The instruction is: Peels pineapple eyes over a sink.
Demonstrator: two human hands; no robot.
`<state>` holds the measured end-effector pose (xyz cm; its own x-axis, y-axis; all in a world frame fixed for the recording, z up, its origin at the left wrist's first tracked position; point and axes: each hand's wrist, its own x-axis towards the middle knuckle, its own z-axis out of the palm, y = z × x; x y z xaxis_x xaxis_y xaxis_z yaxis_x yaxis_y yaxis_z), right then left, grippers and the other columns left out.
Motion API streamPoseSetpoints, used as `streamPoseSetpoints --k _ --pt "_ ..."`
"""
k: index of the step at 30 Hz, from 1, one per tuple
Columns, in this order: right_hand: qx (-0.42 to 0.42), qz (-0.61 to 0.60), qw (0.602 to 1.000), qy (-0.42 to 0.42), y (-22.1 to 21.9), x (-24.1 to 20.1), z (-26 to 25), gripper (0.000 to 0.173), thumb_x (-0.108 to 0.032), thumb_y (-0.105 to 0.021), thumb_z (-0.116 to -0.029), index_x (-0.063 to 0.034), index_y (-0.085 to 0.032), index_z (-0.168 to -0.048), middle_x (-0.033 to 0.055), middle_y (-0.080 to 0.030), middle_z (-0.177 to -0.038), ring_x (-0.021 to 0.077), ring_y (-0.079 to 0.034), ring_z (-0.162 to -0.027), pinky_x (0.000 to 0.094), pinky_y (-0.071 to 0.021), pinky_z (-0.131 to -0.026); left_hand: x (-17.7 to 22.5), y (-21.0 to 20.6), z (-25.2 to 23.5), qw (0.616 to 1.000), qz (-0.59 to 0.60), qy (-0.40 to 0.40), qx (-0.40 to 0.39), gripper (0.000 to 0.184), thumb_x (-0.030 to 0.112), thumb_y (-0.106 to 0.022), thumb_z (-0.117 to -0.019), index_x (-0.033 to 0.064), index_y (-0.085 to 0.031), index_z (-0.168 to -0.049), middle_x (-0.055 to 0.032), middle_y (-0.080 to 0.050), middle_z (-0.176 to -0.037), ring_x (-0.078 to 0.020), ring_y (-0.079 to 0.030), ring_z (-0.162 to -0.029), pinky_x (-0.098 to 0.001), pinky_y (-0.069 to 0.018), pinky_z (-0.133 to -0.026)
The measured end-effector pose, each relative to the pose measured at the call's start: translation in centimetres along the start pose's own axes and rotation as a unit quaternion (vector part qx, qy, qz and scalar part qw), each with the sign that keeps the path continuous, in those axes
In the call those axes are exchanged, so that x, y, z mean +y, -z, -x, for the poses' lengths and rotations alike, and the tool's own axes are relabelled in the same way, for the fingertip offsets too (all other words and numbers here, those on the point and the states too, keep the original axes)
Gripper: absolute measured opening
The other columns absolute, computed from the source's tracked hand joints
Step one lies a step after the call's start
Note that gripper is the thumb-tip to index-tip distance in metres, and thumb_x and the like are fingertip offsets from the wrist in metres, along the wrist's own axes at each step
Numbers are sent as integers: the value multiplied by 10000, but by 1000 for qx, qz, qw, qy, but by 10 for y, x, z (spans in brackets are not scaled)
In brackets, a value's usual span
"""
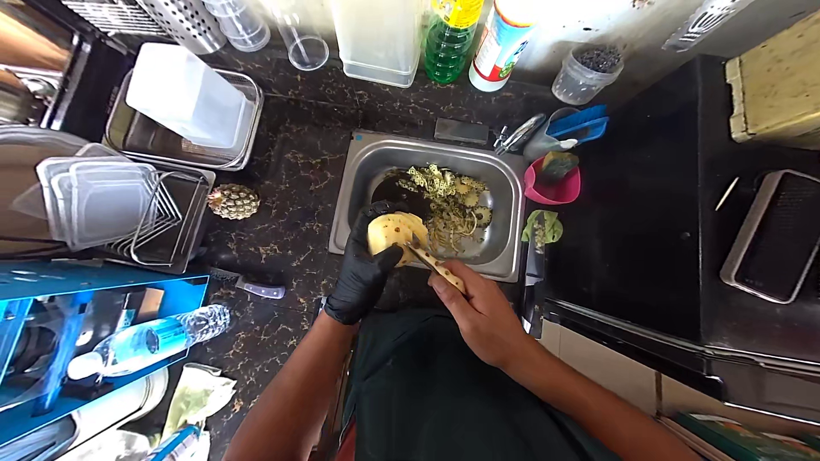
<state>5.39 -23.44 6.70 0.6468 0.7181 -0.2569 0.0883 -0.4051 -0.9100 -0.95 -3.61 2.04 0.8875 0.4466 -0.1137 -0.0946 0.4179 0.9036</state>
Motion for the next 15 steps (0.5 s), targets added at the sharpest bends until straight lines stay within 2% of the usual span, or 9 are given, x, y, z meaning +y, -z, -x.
streamPoseSetpoints --k 3,5,8,11,13,15 --pt "-8 3 1000 2 2 0 1 376 -462 -438 -1087 -162 -659 -1133 -66 -524 -699 43 -501 -571 242 -439 -513 2 8 -4 998 -26 -16 -59 661 121 -773 -734 148 -537 -1351 -103 -628 -1296 -219 -668 -1062 -384 -597 -862" --pt "-12 -2 1000 5 2 1 2 376 -462 -436 -1086 -160 -659 -1119 -66 -513 -690 44 -494 -568 248 -435 -512 9 11 -5 993 -63 -16 -100 663 126 -802 -716 167 -554 -1330 -83 -655 -1248 -196 -680 -1031 -359 -599 -856" --pt "-23 -1 1000 7 2 2 2 385 -478 -432 -1085 -166 -656 -1103 -70 -499 -676 42 -486 -557 247 -426 -504 19 16 -8 984 -91 -17 -155 678 182 -820 -714 122 -529 -1323 -107 -655 -1264 -216 -677 -1066 -368 -592 -891" --pt "-34 0 999 10 4 1 2 391 -481 -428 -1085 -163 -654 -1086 -70 -493 -674 40 -484 -559 245 -425 -506 27 20 -11 976 -100 4 -196 686 276 -874 -715 124 -546 -1297 -109 -642 -1261 -232 -658 -1102 -389 -579 -929" --pt "-38 1 999 11 4 1 1 391 -480 -426 -1087 -162 -653 -1080 -70 -492 -678 37 -485 -564 240 -423 -507 29 25 -13 969 -99 16 -225 691 238 -870 -715 107 -536 -1305 -126 -631 -1285 -252 -646 -1127 -404 -567 -957" --pt "-42 -5 999 7 2 1 0 387 -476 -429 -1087 -163 -656 -1101 -71 -506 -691 35 -492 -574 235 -430 -517 10 38 -16 960 -109 -28 -256 698 167 -856 -711 68 -533 -1322 -144 -633 -1284 -253 -653 -1121 -398 -577 -944"
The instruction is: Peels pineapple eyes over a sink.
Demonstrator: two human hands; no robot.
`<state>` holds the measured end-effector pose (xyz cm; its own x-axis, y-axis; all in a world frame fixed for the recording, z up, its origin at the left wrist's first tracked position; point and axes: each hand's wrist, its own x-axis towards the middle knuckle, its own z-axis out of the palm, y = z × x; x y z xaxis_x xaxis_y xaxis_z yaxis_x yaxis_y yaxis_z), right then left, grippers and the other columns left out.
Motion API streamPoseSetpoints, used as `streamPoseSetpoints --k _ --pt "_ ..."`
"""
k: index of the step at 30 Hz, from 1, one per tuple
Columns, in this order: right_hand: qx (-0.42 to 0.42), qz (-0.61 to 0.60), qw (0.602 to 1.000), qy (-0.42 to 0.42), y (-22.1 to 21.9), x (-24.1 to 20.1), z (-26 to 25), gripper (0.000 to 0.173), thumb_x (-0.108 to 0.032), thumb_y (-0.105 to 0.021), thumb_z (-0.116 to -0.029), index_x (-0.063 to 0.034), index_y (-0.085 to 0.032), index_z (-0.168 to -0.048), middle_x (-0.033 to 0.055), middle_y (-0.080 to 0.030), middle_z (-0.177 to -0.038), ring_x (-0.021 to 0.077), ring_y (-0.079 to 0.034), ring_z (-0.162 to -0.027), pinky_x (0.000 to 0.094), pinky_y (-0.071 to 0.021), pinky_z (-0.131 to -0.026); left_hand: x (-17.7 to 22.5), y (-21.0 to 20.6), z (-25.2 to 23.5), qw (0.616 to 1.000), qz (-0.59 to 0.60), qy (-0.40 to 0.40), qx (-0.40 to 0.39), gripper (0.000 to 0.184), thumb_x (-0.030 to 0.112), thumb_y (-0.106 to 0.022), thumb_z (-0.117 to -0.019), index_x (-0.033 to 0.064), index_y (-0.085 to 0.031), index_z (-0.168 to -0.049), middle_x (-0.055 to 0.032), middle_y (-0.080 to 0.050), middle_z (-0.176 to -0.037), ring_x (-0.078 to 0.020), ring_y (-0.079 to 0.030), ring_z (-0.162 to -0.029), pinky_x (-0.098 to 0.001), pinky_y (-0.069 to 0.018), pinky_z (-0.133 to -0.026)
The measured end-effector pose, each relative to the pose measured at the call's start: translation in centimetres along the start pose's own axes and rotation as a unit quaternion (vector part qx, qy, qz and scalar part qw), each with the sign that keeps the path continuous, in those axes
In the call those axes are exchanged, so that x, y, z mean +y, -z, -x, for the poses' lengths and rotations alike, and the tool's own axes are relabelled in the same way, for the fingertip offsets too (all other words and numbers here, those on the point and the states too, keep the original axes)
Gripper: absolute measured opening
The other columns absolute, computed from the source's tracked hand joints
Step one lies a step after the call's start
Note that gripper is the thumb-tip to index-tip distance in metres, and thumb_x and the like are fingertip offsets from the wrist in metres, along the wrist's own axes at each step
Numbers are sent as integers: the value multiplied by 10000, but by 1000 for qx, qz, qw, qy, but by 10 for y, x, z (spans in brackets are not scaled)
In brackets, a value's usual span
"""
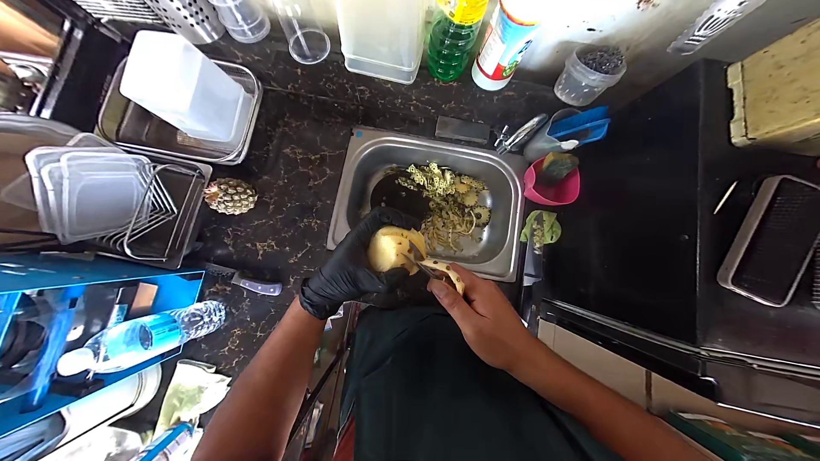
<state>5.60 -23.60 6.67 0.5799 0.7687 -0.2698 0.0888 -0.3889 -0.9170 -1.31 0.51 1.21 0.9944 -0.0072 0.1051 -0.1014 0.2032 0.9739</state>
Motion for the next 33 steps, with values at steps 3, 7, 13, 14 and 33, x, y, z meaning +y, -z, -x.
streamPoseSetpoints --k 3,7,13,14,33 --pt "-1 -48 999 -13 0 -4 -3 390 -441 -451 -1090 -126 -666 -1171 -51 -549 -730 56 -507 -590 252 -459 -536 -8 -8 2 995 -96 5 -29 693 167 -896 -703 95 -576 -1314 -40 -671 -1224 -140 -663 -1082 -324 -590 -918" --pt "54 -77 995 -29 20 -2 -5 393 -409 -449 -1090 -96 -658 -1204 -38 -545 -720 84 -493 -565 268 -446 -503 2 -6 -1 991 -86 70 70 735 146 -839 -704 108 -534 -1372 -77 -651 -1278 -210 -648 -1137 -402 -577 -953" --pt "51 197 949 -239 36 113 -44 494 -435 -396 -1092 -23 -628 -1234 186 -680 -950 344 -679 -874 570 -549 -797 21 -14 -7 907 356 65 215 767 663 -666 -837 195 -518 -1426 -118 -625 -1336 -277 -617 -1218 -503 -531 -1009" --pt "-8 227 923 -310 36 134 -48 501 -440 -404 -1087 -27 -644 -1238 217 -698 -1062 386 -684 -1012 626 -525 -892 22 -13 -6 893 399 55 200 919 792 -653 -759 179 -532 -1432 -153 -613 -1366 -329 -601 -1252 -561 -508 -1034" --pt "85 66 994 14 -5 14 -2 405 -431 -438 -1091 -138 -666 -1253 -52 -570 -736 54 -518 -601 263 -466 -547 1 -50 -23 872 377 83 301 444 444 -607 -971 158 -530 -1301 -104 -650 -1172 -208 -652 -1085 -402 -563 -942"
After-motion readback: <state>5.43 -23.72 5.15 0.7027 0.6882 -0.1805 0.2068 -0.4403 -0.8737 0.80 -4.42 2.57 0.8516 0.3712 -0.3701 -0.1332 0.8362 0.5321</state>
